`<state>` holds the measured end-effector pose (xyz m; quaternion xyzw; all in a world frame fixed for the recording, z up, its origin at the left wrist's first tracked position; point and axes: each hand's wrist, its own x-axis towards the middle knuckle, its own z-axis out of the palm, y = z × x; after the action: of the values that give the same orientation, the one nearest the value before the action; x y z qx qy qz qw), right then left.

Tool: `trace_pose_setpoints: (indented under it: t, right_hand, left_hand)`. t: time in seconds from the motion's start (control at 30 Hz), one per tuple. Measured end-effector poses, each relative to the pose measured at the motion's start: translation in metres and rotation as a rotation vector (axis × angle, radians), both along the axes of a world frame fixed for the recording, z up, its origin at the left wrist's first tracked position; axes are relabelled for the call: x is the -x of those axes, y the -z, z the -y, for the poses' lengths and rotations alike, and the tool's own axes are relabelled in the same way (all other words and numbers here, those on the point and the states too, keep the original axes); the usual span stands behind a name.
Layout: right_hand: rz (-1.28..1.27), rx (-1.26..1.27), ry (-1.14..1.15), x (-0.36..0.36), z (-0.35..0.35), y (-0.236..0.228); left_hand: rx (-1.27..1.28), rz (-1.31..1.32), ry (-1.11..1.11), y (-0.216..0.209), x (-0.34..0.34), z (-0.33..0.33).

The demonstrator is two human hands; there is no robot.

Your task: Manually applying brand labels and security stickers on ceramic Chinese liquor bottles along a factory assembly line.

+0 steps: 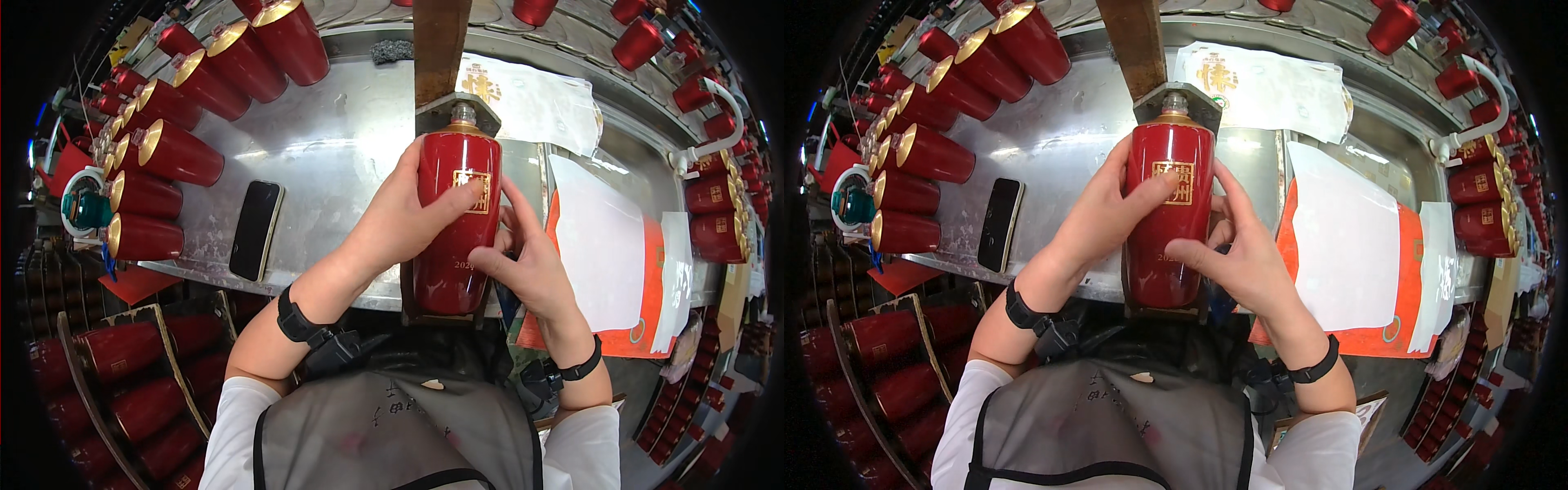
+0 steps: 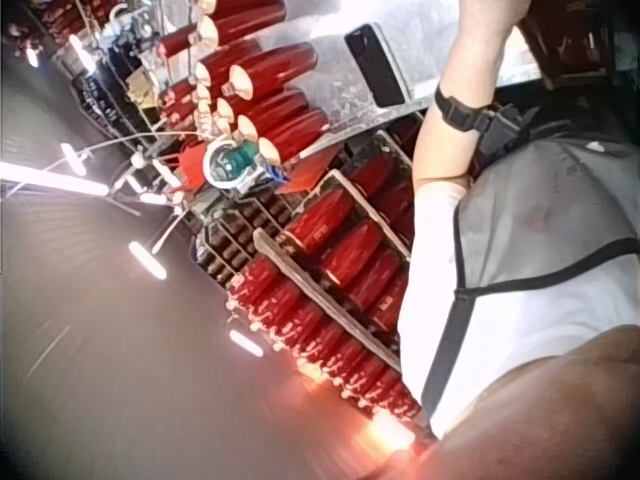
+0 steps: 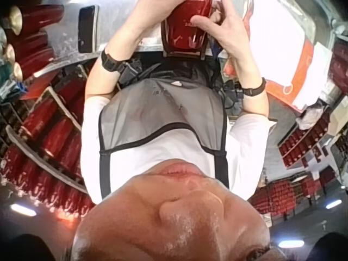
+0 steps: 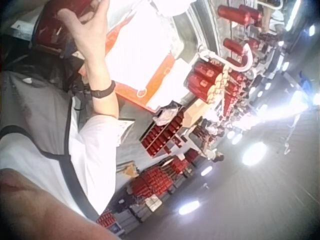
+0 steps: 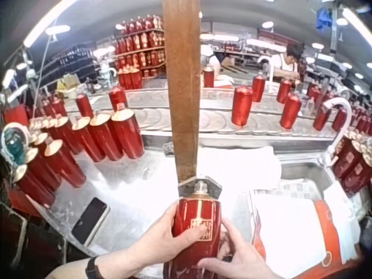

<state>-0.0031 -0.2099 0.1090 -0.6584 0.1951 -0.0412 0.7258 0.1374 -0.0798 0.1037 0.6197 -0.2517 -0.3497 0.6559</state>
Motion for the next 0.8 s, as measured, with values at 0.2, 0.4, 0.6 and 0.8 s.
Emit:
trace_pose_setpoints:
  t: [0.2,0.4,0.6,0.8]
  right_hand:
    - [-0.004,0.01,0.015,-0.002,0.0,0.002]
    - [-0.024,0.054,-0.013,-0.002,-0.001,-0.001]
    - [-0.024,0.01,0.012,-0.003,0.002,-0.001]
    - [-0.011,0.08,-0.03,-0.003,0.0,-0.002]
  left_hand:
    - [0.04,-0.086,-0.061,0.0,0.004,0.004]
    - [0.046,-0.082,-0.085,0.005,0.004,0.004]
    - [0.047,-0.039,-0.044,0.005,0.004,-0.001]
    - [-0.006,0.07,0.022,0.012,0.004,-0.006]
